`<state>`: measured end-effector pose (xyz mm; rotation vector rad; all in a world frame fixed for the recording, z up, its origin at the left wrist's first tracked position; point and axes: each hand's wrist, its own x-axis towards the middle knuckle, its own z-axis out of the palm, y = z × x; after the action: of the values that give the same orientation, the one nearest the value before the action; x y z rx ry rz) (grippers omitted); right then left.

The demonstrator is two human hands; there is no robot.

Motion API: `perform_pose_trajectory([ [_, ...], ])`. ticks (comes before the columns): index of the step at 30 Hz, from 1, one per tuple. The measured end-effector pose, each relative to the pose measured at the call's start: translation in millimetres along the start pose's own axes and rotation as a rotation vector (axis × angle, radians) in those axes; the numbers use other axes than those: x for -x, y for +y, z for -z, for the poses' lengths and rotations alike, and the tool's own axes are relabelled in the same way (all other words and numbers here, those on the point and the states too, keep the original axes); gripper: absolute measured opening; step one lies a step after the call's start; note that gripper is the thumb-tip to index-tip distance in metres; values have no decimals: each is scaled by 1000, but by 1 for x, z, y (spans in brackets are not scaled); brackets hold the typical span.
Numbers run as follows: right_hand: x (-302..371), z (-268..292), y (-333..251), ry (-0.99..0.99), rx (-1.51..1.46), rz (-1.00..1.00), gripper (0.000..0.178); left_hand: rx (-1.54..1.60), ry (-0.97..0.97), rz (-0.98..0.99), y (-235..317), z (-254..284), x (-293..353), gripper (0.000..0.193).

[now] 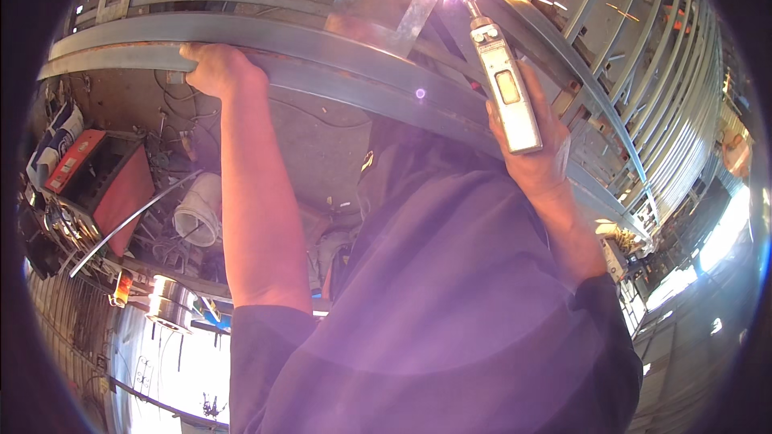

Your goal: The person welds joints on a large curved metal frame using a handheld welding torch. They move along the frame, applying welds at multiple intersections while holding the structure steady with the other hand.

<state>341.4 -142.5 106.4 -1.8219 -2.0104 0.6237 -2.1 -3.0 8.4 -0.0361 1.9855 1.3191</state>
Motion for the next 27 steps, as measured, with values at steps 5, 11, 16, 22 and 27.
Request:
perform_pose_trajectory([
  [5,0,3,-4,-5,-7,-28,66,0,37,53,10,-6,20,69],
  [11,4,3,-1,2,-2,-26,66,-11,44,7,-1,-2,0,69],
  [16,12,5,0,-13,-40,-113,67,5,41,-2,4,-4,13,69],
  [22,22,40,-29,-92,-69,-122,64,-18,25,-62,-2,0,3,71],
  [27,25,58,-9,-141,-318,-274,63,-45,42,-41,-1,-2,6,71],
])
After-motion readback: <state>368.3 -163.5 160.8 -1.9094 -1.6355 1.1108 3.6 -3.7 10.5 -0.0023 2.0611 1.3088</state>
